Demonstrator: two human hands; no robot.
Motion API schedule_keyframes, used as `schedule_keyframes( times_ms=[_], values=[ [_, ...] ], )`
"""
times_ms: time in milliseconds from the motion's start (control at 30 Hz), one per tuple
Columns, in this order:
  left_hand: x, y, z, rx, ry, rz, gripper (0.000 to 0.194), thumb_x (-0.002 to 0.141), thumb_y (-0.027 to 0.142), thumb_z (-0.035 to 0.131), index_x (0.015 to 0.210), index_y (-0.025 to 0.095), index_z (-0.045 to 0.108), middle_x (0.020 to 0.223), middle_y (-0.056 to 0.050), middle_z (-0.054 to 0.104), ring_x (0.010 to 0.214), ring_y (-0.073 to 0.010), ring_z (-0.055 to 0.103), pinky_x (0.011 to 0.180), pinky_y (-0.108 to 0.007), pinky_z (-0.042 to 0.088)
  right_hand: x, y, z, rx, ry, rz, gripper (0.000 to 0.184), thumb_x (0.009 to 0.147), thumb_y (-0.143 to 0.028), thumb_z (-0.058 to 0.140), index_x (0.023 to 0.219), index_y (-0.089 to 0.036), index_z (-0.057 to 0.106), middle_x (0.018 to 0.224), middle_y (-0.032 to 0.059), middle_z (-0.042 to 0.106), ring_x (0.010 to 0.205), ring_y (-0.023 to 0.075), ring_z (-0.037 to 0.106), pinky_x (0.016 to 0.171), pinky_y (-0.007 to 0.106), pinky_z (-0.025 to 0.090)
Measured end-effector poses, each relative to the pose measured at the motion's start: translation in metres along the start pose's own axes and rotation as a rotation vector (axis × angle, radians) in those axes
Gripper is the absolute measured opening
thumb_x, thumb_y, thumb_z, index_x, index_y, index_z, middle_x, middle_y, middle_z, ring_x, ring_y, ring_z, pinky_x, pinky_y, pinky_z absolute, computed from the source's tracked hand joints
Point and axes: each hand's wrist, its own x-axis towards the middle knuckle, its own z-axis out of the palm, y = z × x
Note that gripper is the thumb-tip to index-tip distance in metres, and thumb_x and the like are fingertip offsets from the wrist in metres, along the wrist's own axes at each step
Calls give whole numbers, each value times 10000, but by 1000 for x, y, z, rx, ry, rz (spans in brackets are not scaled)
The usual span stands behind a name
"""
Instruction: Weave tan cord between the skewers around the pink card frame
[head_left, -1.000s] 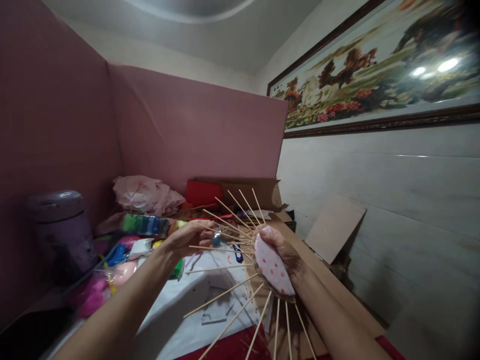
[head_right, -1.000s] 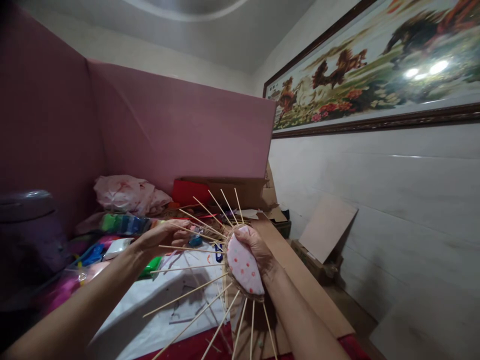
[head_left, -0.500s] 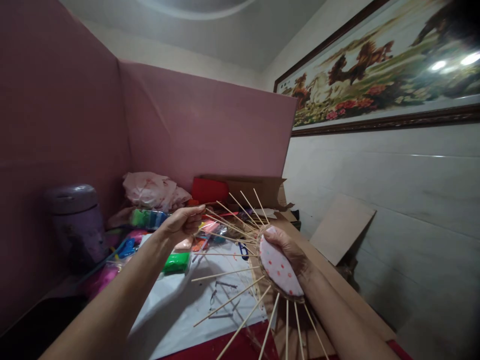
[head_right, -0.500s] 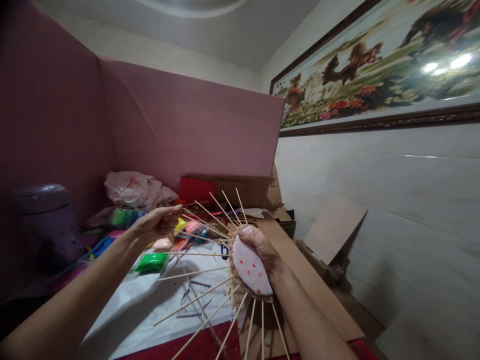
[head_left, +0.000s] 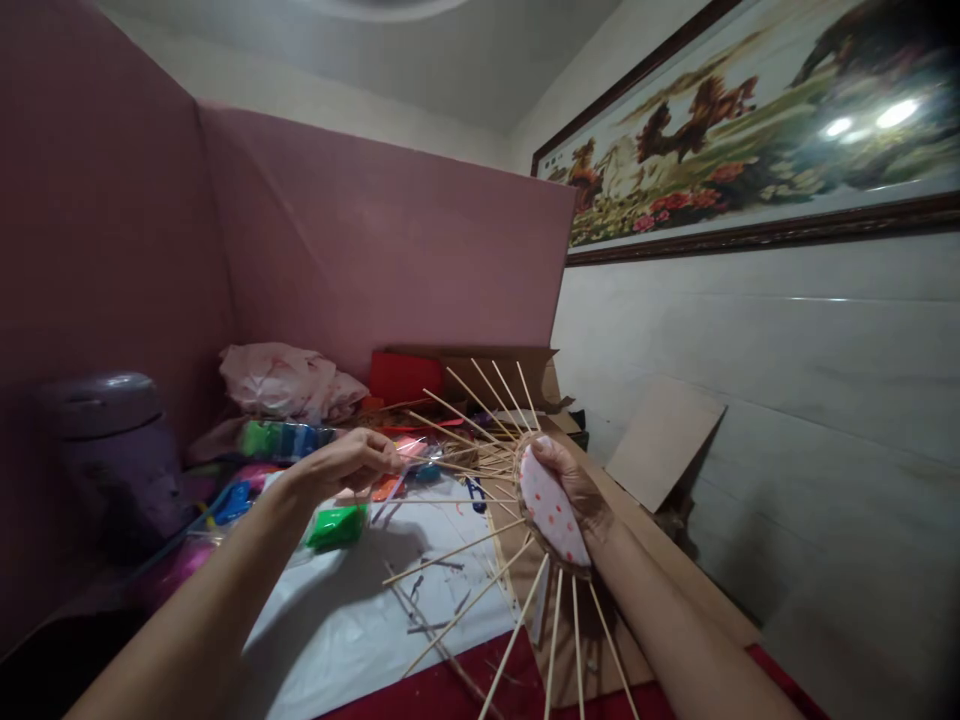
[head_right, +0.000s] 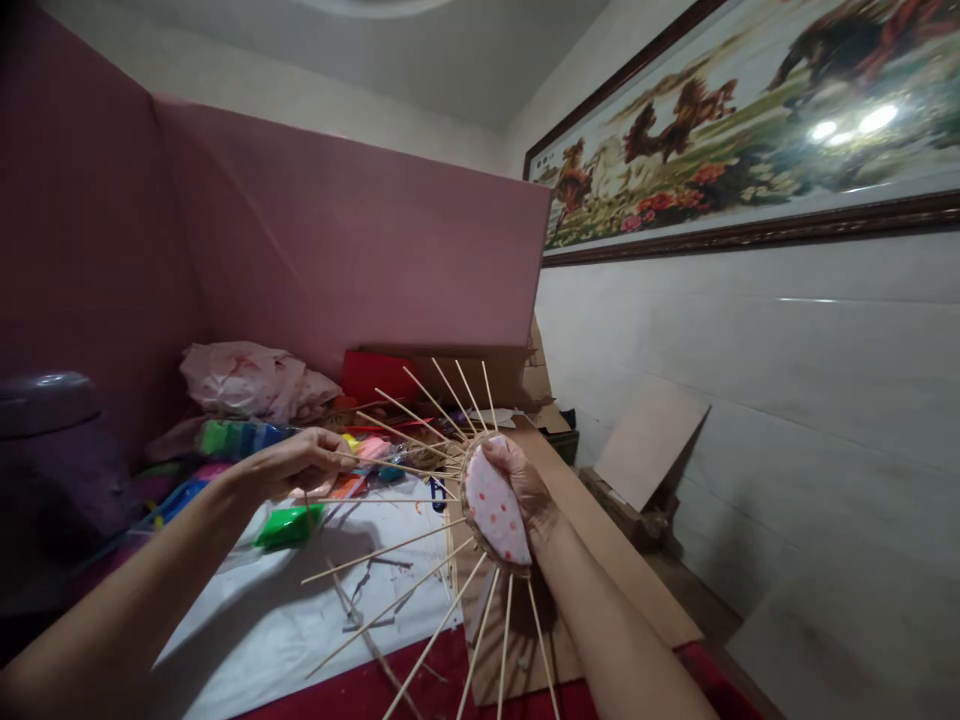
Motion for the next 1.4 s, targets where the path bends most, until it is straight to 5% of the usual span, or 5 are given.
schedule_keyframes(
  times_ms=[767, 900, 1067, 1200, 1400],
  values=[
    [15, -18, 48, 461, -266, -199, 65, 505, 129, 549, 521, 161, 604, 356, 53, 377, 346, -77, 297, 360, -203, 200, 2, -4, -1, -19, 37, -28, 184, 678, -319, 641, 777, -185, 564, 504, -11, 596, 397, 129, 532, 358, 228, 432],
    [21, -16, 52, 500, -337, -58, 77, 551, 172, 599, 574, 149, 669, 469, 9, 533, 462, -108, 432, 447, -211, 296, 0, -6, 0, -37, 26, -57, 164, 688, -309, 625, 770, -179, 568, 518, -15, 595, 394, 115, 527, 378, 225, 441],
    [25, -4, 68, 220, 45, 211, 188, 614, 273, 635, 703, 112, 676, 544, -15, 560, 483, -89, 427, 446, -206, 270, -1, -3, 4, -33, -13, -24, 161, 685, -295, 636, 763, -183, 551, 525, -24, 587, 416, 113, 528, 401, 220, 435],
    [22, 1, 92, -194, -128, 157, 341, 628, 189, 611, 967, 160, 625, 662, -10, 584, 416, -37, 354, 406, -190, 224, -1, -1, 7, -2, -72, -6, 131, 678, -233, 644, 741, -178, 544, 553, -38, 583, 452, 85, 522, 446, 188, 429],
    [19, 5, 114, -418, -117, 204, 199, 586, 150, 662, 780, 114, 636, 627, -7, 543, 513, -59, 441, 470, -192, 308, -1, 0, 9, 6, -58, -5, 138, 673, -236, 652, 737, -173, 547, 561, -37, 579, 452, 77, 505, 459, 185, 425]
  ],
)
